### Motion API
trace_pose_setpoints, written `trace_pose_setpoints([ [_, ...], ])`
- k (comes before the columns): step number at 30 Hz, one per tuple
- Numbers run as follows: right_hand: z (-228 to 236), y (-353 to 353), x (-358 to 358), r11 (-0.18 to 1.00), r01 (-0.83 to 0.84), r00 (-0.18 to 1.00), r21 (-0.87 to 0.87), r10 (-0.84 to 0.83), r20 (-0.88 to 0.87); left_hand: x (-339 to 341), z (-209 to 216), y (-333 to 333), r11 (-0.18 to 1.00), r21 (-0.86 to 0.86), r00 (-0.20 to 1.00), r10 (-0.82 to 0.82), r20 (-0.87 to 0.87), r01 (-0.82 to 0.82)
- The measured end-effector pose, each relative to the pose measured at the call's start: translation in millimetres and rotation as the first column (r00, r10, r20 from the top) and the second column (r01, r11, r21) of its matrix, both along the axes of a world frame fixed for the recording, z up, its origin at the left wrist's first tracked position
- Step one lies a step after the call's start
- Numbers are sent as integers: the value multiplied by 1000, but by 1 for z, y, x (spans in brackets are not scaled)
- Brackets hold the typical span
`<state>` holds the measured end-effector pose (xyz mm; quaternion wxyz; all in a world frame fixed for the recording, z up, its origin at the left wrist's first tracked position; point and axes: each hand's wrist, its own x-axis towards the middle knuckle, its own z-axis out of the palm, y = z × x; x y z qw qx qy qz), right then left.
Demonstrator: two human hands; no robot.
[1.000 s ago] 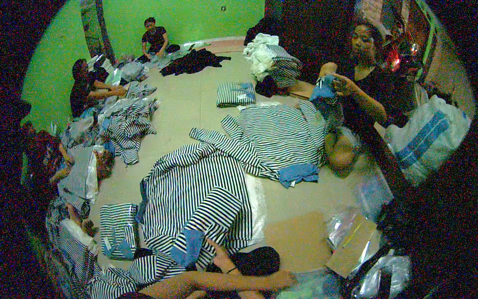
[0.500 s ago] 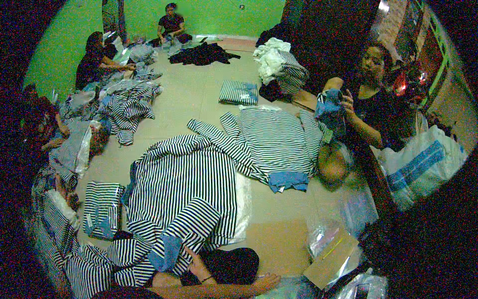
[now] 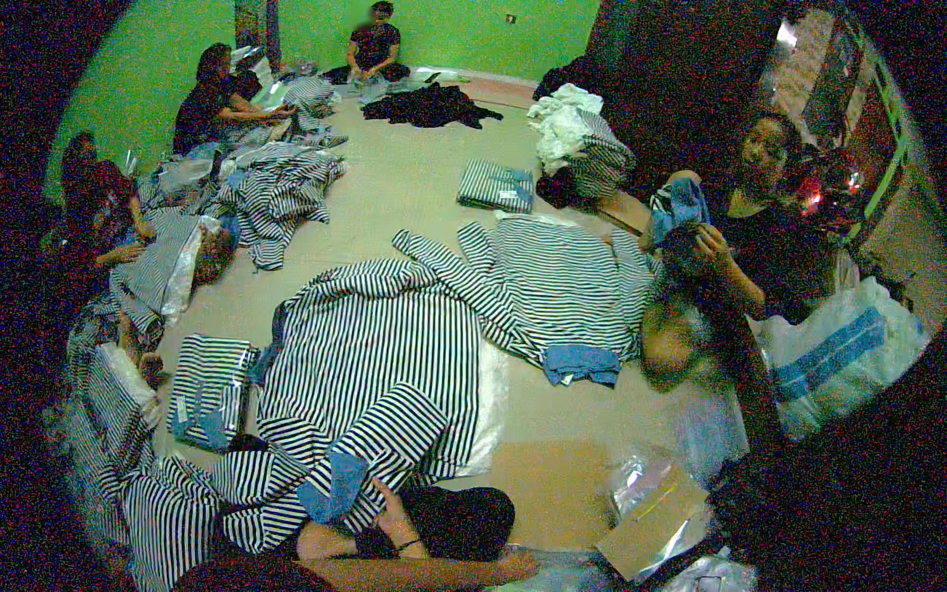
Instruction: The person folds striped shirts and places them into clear plastic bags. They smooth the fabric, fold sleeves and hems, and insert each folded shirt into a bag before stacking it.
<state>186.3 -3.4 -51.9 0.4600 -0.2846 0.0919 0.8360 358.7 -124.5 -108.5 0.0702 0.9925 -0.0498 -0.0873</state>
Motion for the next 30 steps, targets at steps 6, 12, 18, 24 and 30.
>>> trace_pose_setpoints([
  [6,-13,5,-3,1000,-4,1000,20,4,1,9,-43,-21,1000,5,987,2,-158,-2],
  [12,-25,2,-3,998,-22,997,58,26,-73,-13,-58,-21,968,-233,897,181,402,-91],
  [18,-12,5,-7,998,50,998,47,-51,21,-8,-47,-9,955,70,944,-295,149,287],
  [24,-3,7,-3,998,-39,997,39,41,-62,-11,-11,5,971,-139,956,-156,247,194],
  [30,-6,5,2,995,10,999,103,-6,-36,-11,23,13,848,-499,960,260,100,-178],
])
